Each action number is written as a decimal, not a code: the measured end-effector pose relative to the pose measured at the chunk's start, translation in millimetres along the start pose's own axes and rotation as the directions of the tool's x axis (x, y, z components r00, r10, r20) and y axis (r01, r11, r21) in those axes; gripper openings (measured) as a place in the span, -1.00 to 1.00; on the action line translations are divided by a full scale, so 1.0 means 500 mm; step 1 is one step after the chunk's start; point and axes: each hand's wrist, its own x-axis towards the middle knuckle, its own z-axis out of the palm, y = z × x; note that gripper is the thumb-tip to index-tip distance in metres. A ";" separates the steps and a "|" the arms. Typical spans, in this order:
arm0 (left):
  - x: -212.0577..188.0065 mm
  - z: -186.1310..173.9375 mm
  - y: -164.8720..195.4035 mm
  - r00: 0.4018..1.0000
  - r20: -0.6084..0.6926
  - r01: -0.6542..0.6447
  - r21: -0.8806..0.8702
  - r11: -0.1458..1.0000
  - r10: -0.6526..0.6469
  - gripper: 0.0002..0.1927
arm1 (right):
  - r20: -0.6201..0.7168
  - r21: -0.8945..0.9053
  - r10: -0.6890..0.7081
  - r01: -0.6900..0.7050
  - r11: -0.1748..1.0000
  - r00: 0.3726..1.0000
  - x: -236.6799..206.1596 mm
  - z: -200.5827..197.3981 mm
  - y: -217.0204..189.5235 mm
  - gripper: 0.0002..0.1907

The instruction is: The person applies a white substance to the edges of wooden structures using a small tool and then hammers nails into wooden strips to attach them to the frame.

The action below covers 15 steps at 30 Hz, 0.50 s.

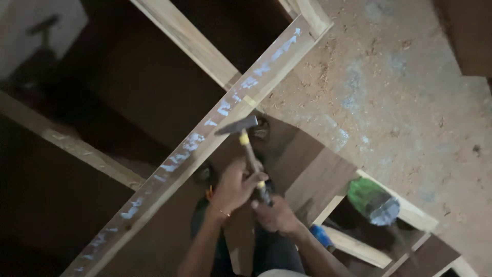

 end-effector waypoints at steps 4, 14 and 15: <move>0.108 -0.080 0.004 0.932 -0.358 0.102 0.416 0.904 0.059 -0.33 | -0.366 -0.835 -0.400 -0.107 0.539 0.840 0.037 -0.188 -0.037 -0.75; 0.141 -0.185 -0.118 0.941 -0.227 0.325 0.810 0.488 -0.251 -0.35 | -0.693 -0.426 -0.366 0.057 0.903 0.622 0.080 -0.464 -0.384 -0.44; 0.135 -0.180 -0.123 0.951 -0.213 0.297 0.828 0.476 -0.223 -0.43 | -0.672 -0.468 -0.384 0.039 0.883 0.633 0.069 -0.458 -0.410 -0.43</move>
